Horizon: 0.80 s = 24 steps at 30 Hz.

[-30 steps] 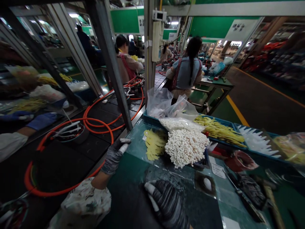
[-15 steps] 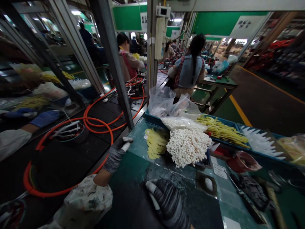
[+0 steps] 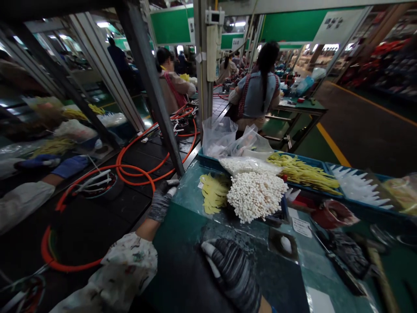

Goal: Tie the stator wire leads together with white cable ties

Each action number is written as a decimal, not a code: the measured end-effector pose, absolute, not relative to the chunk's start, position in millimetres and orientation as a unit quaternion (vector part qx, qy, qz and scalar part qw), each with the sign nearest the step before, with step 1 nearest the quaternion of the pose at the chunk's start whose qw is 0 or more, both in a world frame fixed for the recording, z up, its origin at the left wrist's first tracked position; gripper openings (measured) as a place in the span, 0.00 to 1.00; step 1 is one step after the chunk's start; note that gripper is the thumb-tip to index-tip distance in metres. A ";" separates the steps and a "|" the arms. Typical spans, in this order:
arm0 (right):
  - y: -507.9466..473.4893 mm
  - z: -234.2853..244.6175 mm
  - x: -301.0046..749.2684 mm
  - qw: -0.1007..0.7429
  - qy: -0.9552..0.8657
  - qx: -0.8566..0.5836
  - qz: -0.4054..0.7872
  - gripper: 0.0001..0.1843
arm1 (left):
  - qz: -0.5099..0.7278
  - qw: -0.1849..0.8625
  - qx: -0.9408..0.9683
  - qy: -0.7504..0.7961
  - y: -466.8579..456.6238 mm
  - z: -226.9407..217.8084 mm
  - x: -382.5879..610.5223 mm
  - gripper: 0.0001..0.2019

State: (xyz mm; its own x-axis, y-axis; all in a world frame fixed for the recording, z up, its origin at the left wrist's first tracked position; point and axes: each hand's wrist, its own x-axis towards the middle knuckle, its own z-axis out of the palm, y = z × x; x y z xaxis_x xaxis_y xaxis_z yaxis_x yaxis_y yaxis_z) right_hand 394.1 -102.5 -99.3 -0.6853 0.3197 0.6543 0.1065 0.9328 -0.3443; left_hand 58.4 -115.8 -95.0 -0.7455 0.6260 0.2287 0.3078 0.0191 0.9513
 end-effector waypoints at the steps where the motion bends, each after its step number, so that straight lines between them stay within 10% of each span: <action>1: -103.2 -103.0 394.8 0.378 -0.907 -0.122 0.143 0.21 | 0.596 0.117 0.329 0.723 -110.9 -92.2 50.4 0.15; 7: -105.6 -111.8 393.6 0.373 -0.908 -0.121 0.149 0.21 | 0.418 0.040 0.295 0.858 -65.8 -51.4 -14.2 0.30; 24: -106.3 -91.4 385.6 0.390 -0.906 -0.116 0.115 0.18 | 0.044 0.050 0.373 0.925 -114.9 -52.1 -34.5 0.18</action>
